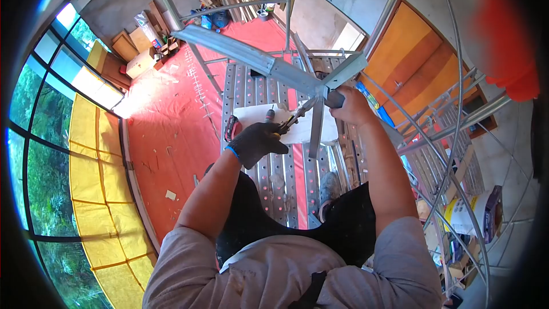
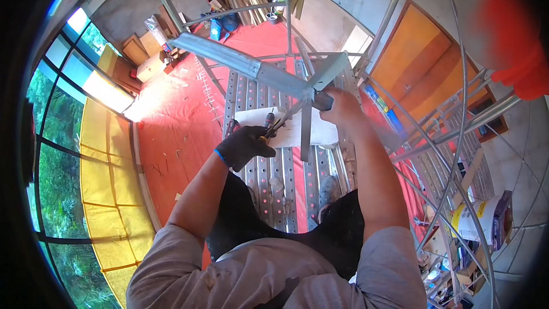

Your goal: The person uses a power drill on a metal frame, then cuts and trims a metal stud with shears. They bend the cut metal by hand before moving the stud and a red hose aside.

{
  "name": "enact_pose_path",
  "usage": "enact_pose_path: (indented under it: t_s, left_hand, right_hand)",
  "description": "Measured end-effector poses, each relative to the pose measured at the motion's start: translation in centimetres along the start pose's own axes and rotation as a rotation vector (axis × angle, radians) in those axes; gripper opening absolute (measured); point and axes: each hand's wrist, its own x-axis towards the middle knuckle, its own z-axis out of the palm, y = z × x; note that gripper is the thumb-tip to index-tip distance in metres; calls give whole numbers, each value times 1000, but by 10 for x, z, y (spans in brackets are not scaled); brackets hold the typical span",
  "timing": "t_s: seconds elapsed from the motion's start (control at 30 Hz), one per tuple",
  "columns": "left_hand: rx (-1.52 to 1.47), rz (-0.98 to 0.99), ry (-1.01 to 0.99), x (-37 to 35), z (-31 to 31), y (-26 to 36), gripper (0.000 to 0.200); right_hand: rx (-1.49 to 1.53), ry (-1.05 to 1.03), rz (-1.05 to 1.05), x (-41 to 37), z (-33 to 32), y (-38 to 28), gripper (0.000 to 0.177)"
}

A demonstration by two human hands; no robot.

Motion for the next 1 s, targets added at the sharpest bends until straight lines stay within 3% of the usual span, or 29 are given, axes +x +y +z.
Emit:
enact_pose_path:
  t_s: [0.1,0.2,0.27,0.4,0.5,0.6,0.7,0.8,0.9,1.0]
  left_hand:
    - [-69,-87,-47,-7,-1,10,50]
    - [87,-66,-45,-4,-2,6,50]
    - [147,23,75,9,8,-30,53]
    - [454,-132,178,-4,24,14,54]
    - [621,-102,319,0,34,5,51]
    - [709,-121,426,-7,34,12,47]
    - [867,-44,554,-10,31,11,48]
    - [820,-20,501,-3,26,-4,51]
    - [560,-12,237,0,14,-7,45]
    - [-65,-19,-133,6,3,-20,38]
  right_hand:
    - [2,-34,-32,3,0,1,59]
    - [-22,-14,-43,6,7,5,60]
    - [-44,15,-81,7,14,14,62]
    - [-294,-11,52,3,23,-19,72]
    - [-402,23,173,7,47,-28,81]
    - [-275,9,224,5,45,-29,79]
    - [49,-43,177,4,38,-14,78]
    - [-101,-77,207,4,27,-20,74]
    - [-155,-36,164,11,29,-11,72]
    - [-113,47,115,16,31,-9,67]
